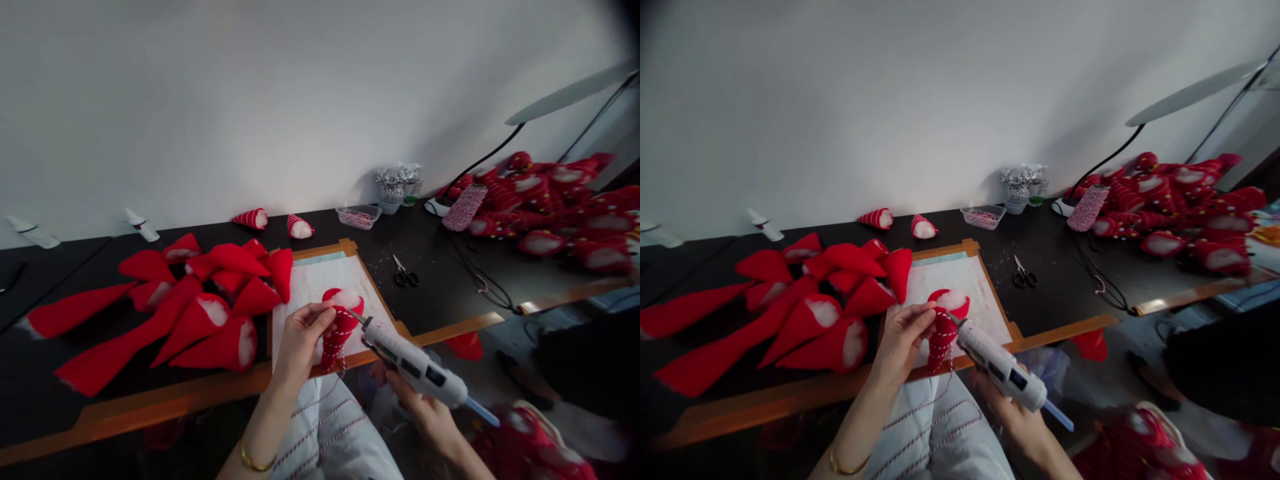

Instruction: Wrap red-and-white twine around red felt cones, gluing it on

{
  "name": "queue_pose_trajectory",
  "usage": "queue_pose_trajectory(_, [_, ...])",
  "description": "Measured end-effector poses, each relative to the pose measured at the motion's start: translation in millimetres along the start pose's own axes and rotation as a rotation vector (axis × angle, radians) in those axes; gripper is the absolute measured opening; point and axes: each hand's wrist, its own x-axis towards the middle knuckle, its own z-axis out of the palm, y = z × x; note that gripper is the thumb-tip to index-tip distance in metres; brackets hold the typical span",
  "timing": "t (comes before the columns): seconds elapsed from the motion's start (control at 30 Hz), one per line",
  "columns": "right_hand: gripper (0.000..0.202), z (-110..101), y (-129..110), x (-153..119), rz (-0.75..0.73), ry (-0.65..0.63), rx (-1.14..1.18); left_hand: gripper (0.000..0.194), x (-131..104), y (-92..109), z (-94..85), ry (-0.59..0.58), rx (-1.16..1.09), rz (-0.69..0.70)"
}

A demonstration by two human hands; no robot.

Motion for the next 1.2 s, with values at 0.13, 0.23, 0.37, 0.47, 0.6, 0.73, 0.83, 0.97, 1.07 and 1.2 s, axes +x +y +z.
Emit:
queue_pose_trajectory(0.13, [0.044,3,0,-3,0.009,0.035,-0.033,0.034,1,0,2.3,0.032,-0.050,-0.005])
queue_pose_trajectory(0.23, [0.044,8,1,-2,0.039,-0.010,0.012,0.035,1,0,2.9,0.056,-0.076,-0.032])
queue_pose_trajectory(0.37, [0.046,12,3,0,0.053,0.004,0.001,0.035,1,-1,3.1,0.052,-0.076,-0.032])
queue_pose_trajectory(0.47, [0.045,13,-1,3,0.023,-0.006,-0.011,0.035,0,-1,3.8,0.049,-0.085,-0.033])
queue_pose_trajectory(0.6, [0.045,15,-6,5,0.010,-0.045,0.044,0.034,-1,0,4.6,0.051,-0.090,-0.040])
queue_pose_trajectory(0.73, [0.043,15,-7,4,0.003,-0.005,0.023,0.034,-1,-1,3.3,0.043,-0.077,-0.033])
queue_pose_trajectory(0.83, [0.042,15,-8,4,0.000,-0.025,0.040,0.035,-1,-2,1.6,0.030,-0.054,-0.019])
queue_pose_trajectory(0.97, [0.038,14,-12,4,0.012,-0.063,0.114,0.034,-1,-4,-0.7,0.024,-0.020,-0.009])
queue_pose_trajectory(1.07, [0.037,11,-13,4,0.040,-0.046,0.109,0.033,-1,-4,-2.8,0.013,0.009,0.005])
queue_pose_trajectory(1.2, [0.040,3,-19,9,0.093,-0.084,0.087,0.030,-1,-3,-4.4,0.002,0.043,0.025])
